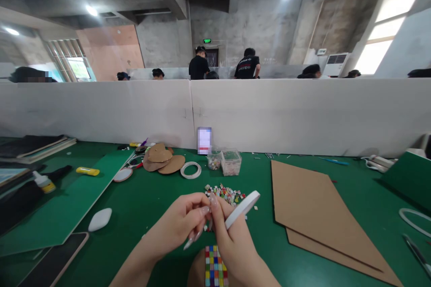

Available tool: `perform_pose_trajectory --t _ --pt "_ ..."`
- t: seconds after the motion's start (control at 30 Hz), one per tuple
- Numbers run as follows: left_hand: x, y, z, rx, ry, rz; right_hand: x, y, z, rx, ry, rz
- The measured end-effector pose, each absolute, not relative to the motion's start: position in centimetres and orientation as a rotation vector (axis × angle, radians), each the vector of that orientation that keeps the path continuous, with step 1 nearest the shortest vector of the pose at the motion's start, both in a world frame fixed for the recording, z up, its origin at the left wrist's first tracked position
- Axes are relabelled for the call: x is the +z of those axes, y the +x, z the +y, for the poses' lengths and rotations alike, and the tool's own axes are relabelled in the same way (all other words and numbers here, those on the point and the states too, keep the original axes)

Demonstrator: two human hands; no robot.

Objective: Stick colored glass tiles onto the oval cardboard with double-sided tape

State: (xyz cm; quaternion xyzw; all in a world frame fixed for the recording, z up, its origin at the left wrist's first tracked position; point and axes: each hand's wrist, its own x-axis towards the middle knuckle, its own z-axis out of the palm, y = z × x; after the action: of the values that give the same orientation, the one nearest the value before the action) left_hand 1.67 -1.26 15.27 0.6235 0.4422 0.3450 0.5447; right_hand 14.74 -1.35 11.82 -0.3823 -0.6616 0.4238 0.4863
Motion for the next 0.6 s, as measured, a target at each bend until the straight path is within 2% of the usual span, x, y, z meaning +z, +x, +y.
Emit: perform_pose_trajectory --t 0.4,0.6 --pt "15.31 1.68 -1.33 0.849 1.536 1.106 11.89 14.59 -1.4 1.044 -0.953 -1.594" --pt "15.02 1.7 -1.24 0.871 1.542 1.073 11.82 14.42 -1.38 1.252 -0.955 -1.44"
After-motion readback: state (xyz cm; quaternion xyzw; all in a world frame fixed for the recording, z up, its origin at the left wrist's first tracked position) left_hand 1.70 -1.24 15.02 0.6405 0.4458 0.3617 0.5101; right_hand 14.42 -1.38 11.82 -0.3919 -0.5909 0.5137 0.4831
